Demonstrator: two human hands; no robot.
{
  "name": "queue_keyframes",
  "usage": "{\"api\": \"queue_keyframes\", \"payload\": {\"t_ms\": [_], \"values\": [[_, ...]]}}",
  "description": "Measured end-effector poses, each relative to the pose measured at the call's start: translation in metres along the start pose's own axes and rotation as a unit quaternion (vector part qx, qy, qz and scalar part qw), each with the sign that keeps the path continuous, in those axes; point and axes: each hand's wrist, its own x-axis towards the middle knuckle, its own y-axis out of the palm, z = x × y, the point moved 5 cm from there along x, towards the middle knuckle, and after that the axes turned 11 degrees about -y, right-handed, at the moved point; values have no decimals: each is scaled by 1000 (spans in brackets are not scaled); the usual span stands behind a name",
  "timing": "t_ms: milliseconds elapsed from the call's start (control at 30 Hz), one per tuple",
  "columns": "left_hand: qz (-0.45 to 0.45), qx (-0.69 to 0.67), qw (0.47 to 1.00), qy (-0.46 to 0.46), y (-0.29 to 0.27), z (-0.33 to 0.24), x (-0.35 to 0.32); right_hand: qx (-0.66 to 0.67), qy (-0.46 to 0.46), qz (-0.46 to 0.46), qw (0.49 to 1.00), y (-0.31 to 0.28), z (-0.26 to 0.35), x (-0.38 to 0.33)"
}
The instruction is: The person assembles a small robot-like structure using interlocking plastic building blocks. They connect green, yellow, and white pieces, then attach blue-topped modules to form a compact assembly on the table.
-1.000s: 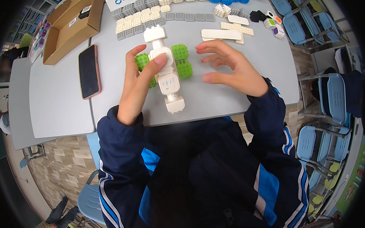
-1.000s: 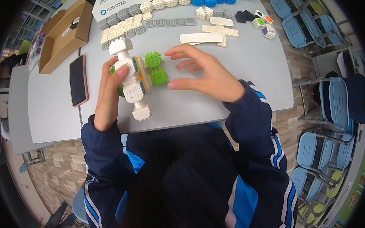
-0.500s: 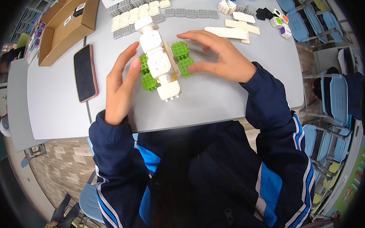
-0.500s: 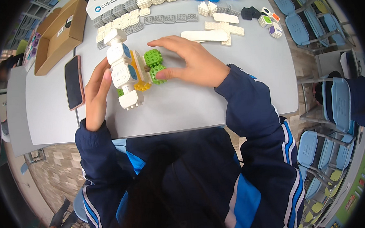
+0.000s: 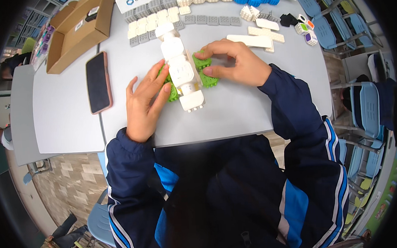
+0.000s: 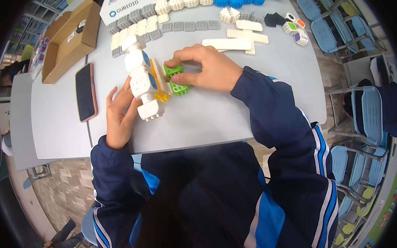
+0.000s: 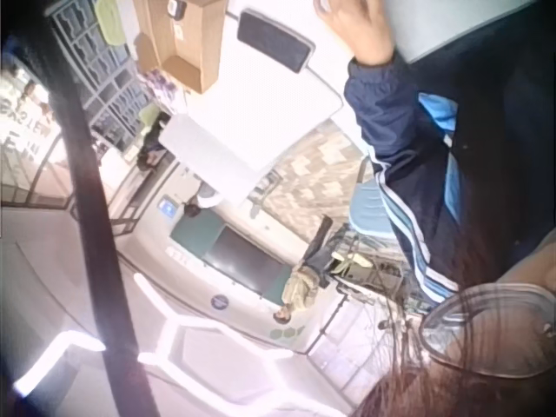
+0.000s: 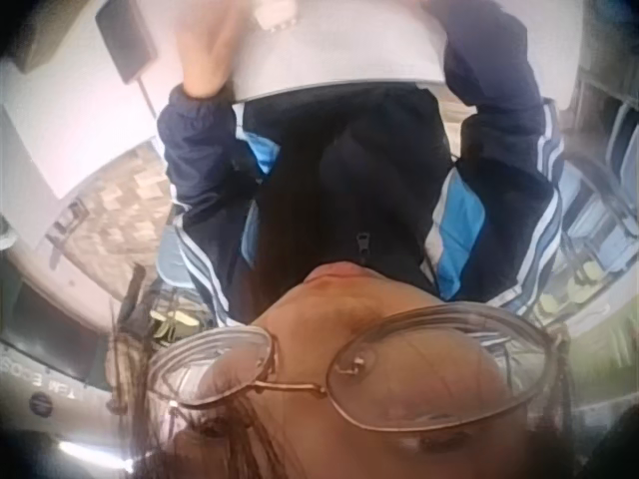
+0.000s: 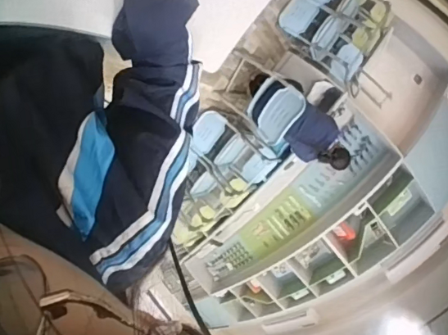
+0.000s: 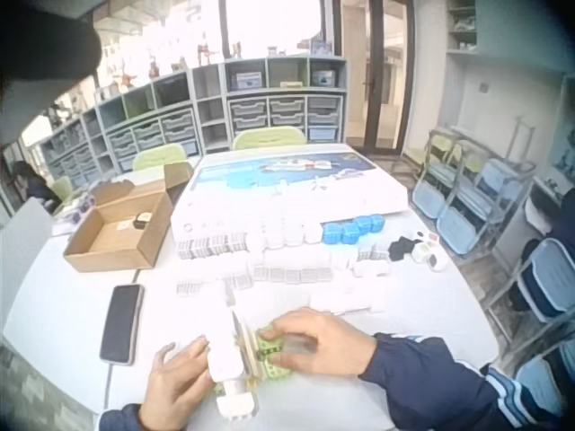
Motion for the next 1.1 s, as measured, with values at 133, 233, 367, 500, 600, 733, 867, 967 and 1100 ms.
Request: {"api": "queue_keyframes", "payload": {"t_ms": [133,233,367,500,600,733,867,967,1100], "values": [[69,-96,993,1,0,1,15,72,27,8,997,-6,-12,5],[89,-193,977,0,-12,-2,25,53,36,-18,998,0,-9,9],[80,-190,979,0,-6,1,40,-17,-22,-49,998,8,-10,5],[82,-244,966,-30,2,13,57,19,12,-23,999,4,-16,-1],[85,-279,956,-22,8,16,81,39,-5,-45,998,0,-16,-5],[66,-299,952,-14,16,31,100,-6,-52,-69,996,-1,-16,-4],[34,-307,951,8,8,28,98,-62,-117,-91,987,0,-14,-5],[15,-307,951,36,5,30,93,-84,-118,-114,983,2,-11,-3],[10,-184,981,57,7,16,93,-147,-113,-129,974,2,-14,-2]]}}
